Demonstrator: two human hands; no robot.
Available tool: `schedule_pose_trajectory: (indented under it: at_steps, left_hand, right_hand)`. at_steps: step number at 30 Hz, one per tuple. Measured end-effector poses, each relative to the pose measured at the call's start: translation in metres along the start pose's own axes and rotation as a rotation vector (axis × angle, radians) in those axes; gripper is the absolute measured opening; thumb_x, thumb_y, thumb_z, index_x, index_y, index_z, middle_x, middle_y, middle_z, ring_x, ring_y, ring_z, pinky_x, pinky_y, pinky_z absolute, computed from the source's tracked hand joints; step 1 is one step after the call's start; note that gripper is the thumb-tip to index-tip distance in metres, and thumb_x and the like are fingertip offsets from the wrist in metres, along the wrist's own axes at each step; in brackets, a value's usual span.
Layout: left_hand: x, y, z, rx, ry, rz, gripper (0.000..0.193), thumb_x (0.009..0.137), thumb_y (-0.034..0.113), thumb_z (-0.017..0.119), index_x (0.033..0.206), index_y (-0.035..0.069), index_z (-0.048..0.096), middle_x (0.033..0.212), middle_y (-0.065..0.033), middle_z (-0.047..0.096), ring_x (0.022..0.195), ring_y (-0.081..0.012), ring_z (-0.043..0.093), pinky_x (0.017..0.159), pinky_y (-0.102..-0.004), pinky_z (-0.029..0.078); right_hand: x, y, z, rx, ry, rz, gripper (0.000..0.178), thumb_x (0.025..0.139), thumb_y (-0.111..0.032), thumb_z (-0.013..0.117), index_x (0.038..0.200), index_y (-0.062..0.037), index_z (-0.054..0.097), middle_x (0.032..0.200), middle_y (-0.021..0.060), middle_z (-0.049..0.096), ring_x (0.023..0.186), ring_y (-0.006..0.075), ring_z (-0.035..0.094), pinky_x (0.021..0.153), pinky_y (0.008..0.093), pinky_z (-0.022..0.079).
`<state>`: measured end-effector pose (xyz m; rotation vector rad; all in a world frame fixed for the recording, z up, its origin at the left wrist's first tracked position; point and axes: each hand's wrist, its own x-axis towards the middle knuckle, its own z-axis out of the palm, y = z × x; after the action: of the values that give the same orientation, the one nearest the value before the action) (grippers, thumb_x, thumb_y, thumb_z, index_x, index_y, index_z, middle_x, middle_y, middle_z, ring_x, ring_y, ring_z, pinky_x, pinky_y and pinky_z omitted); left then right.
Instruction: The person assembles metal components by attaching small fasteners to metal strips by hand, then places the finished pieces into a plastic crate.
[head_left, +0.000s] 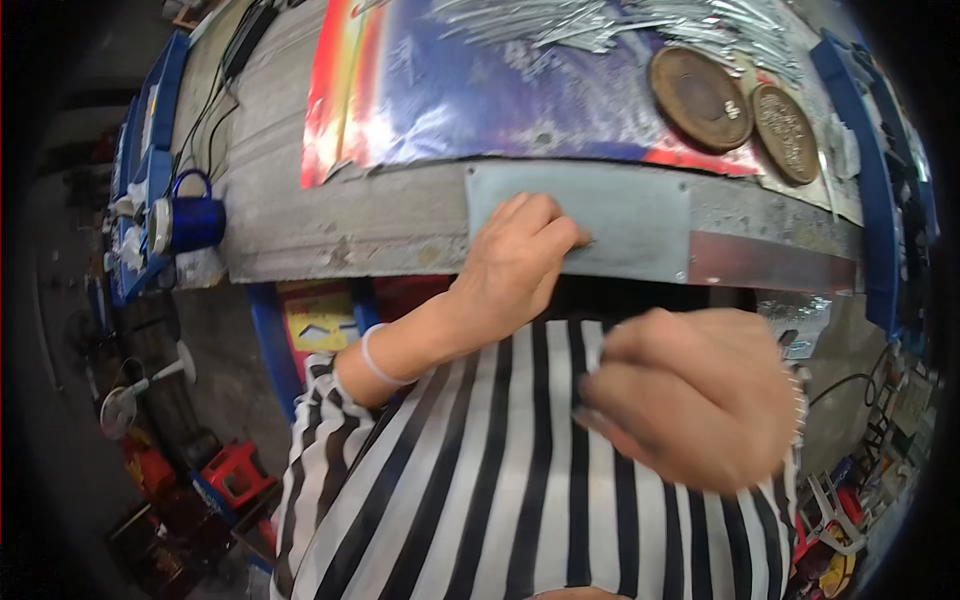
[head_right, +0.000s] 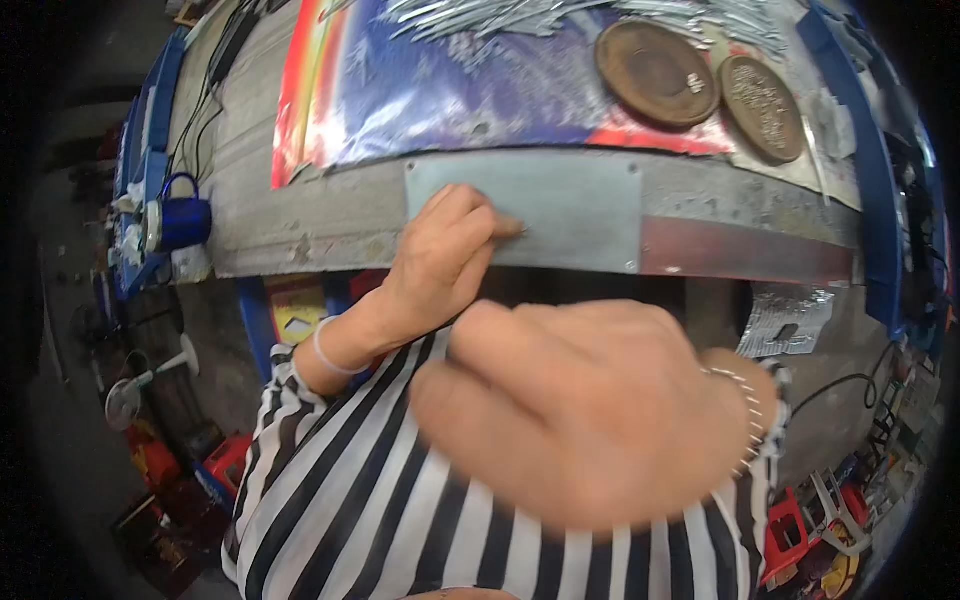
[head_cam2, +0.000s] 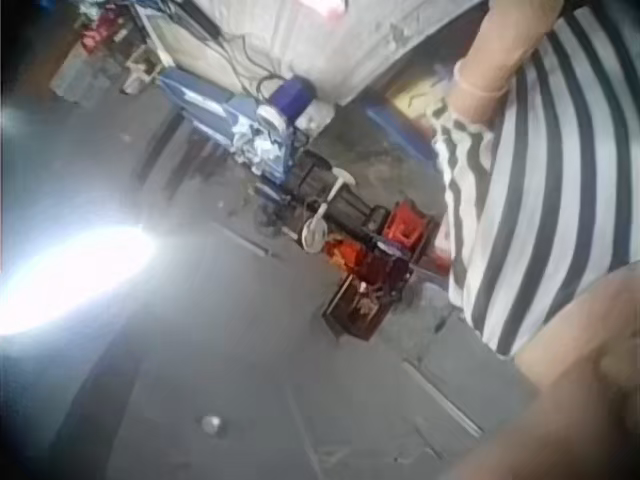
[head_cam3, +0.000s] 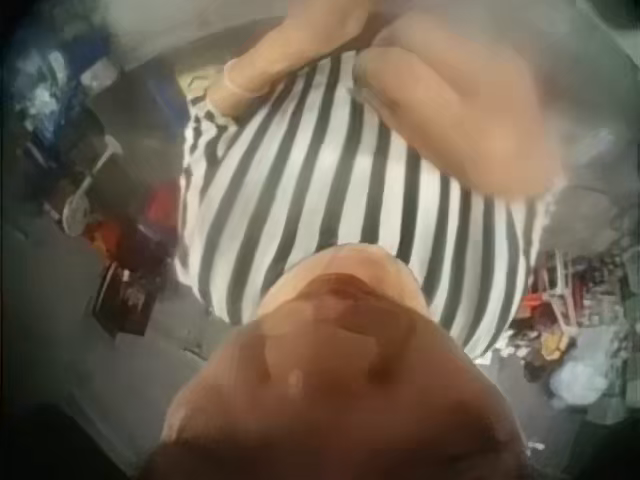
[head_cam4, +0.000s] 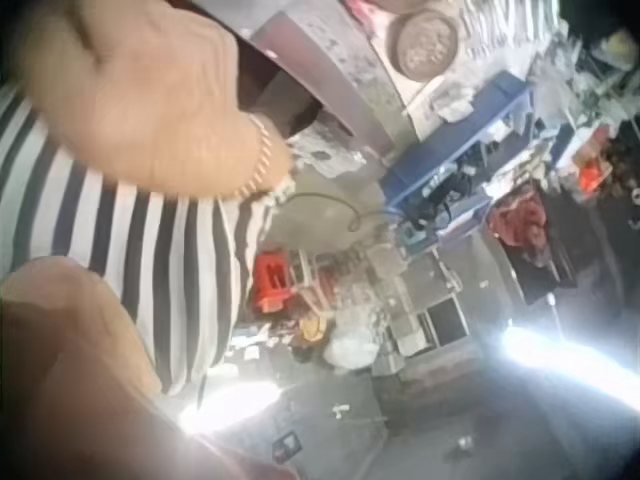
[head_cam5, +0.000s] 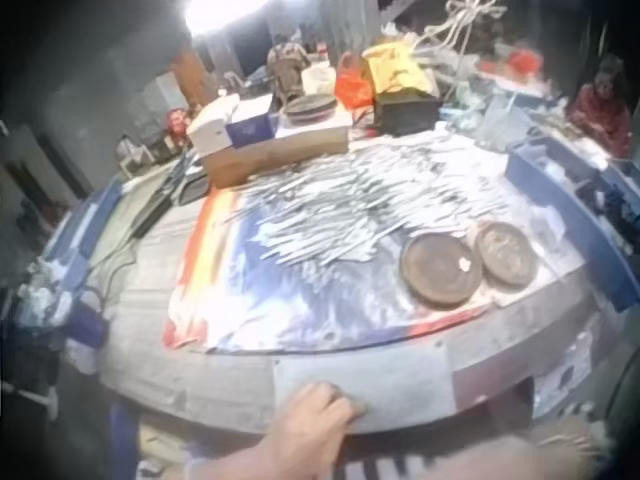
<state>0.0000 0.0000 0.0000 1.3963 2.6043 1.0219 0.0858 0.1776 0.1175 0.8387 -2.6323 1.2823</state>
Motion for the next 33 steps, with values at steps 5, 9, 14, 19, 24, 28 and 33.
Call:
schedule_pose_trajectory:
  at_steps: [5, 9, 14, 19, 24, 28, 33]
  left_hand:
    - [-0.013, 0.013, -0.005, -0.429, 0.216, -0.156, 0.018, 0.074, -0.010, 0.055, 0.088, -0.001, 0.063, 0.079, -0.0097, 0.055, 0.070, -0.0210, 0.056, 0.061, -0.0294, 0.044]
    - [-0.025, 0.019, -0.007, -0.630, 0.263, -0.262, 0.015, 0.079, -0.007, 0.055, 0.090, -0.002, 0.063, 0.081, -0.0081, 0.056, 0.072, -0.0141, 0.057, 0.063, -0.0240, 0.045]
    - [-0.037, 0.018, -0.011, -0.666, 0.293, -0.214, 0.016, 0.082, -0.007, 0.053, 0.095, -0.003, 0.061, 0.086, -0.0057, 0.054, 0.071, -0.0090, 0.054, 0.062, -0.0215, 0.043]
    - [-0.046, 0.022, -0.022, -0.937, 0.329, -0.308, 0.019, 0.087, -0.009, 0.048, 0.104, -0.006, 0.056, 0.096, -0.0077, 0.051, 0.073, -0.0083, 0.052, 0.063, -0.0199, 0.043]
    - [-0.060, 0.031, -0.018, -1.110, 0.476, -0.449, 0.023, 0.088, -0.008, 0.045, 0.110, -0.007, 0.050, 0.098, -0.0104, 0.050, 0.070, -0.0115, 0.051, 0.059, -0.0234, 0.041]
    - [-0.033, 0.037, -0.007, -1.252, 0.405, -0.336, 0.018, 0.090, -0.005, 0.047, 0.108, -0.005, 0.049, 0.100, -0.0103, 0.049, 0.071, -0.0107, 0.051, 0.059, -0.0221, 0.042]
    - [-0.022, 0.049, -0.001, -1.195, 0.449, -0.312, 0.021, 0.090, -0.008, 0.044, 0.110, -0.003, 0.049, 0.098, -0.0089, 0.048, 0.071, -0.0092, 0.049, 0.060, -0.0224, 0.043]
  right_hand:
    - [0.032, -0.078, -0.015, -0.148, 0.036, 0.215, 0.021, 0.063, -0.020, 0.069, 0.072, -0.0032, 0.060, 0.064, 0.0075, 0.057, 0.057, 0.0189, 0.056, 0.053, 0.0341, 0.044]
    - [0.031, -0.089, -0.009, -0.045, 0.124, 0.241, 0.023, 0.060, -0.020, 0.069, 0.074, -0.0032, 0.059, 0.062, 0.0074, 0.057, 0.054, 0.0179, 0.055, 0.056, 0.0351, 0.047]
    - [0.030, -0.092, 0.001, 0.039, 0.231, 0.266, 0.027, 0.057, -0.020, 0.069, 0.076, -0.0032, 0.058, 0.061, 0.0072, 0.057, 0.050, 0.0166, 0.054, 0.059, 0.0363, 0.051]
    - [0.027, -0.090, 0.013, -0.017, 0.437, 0.343, 0.032, 0.054, -0.019, 0.070, 0.078, -0.0031, 0.057, 0.060, 0.0071, 0.056, 0.047, 0.0154, 0.053, 0.062, 0.0374, 0.054]
    - [0.019, 0.015, 0.019, 0.025, -0.091, 0.216, 0.024, 0.072, -0.006, 0.070, 0.091, 0.0010, 0.058, 0.080, 0.0131, 0.058, 0.063, 0.0261, 0.058, 0.054, 0.0333, 0.047]
    - [0.002, 0.046, 0.055, 0.065, 0.212, 0.308, 0.021, 0.076, -0.009, 0.069, 0.087, 0.0032, 0.057, 0.079, 0.0126, 0.057, 0.066, 0.0257, 0.059, 0.057, 0.0328, 0.048]
    - [0.012, 0.053, 0.060, 0.186, 0.319, 0.209, 0.013, 0.076, -0.005, 0.064, 0.082, 0.0032, 0.057, 0.071, 0.0126, 0.055, 0.058, 0.0261, 0.056, 0.053, 0.0330, 0.045]
